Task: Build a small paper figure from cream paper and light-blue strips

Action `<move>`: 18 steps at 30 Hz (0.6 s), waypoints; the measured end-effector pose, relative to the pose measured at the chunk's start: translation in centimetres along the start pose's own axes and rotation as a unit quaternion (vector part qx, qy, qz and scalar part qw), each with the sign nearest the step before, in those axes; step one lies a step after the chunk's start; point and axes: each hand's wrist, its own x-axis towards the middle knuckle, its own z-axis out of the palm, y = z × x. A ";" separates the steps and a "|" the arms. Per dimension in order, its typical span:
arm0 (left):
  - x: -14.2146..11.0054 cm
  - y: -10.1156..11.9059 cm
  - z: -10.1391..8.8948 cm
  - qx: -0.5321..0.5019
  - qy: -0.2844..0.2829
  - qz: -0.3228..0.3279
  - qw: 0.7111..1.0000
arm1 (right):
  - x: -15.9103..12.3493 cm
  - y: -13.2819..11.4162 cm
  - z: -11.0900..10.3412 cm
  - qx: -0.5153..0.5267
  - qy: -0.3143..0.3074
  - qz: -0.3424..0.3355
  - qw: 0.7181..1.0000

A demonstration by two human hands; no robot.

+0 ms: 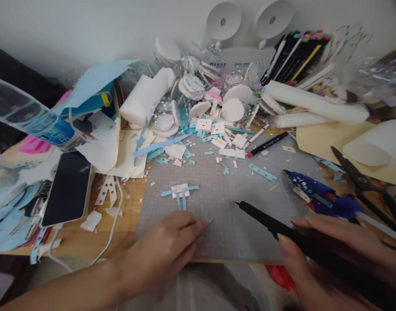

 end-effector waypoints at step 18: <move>2.9 -3.2 -0.8 0.199 -0.031 0.115 0.973 | -1.8 2.8 0.5 0.009 -0.126 0.111 0.986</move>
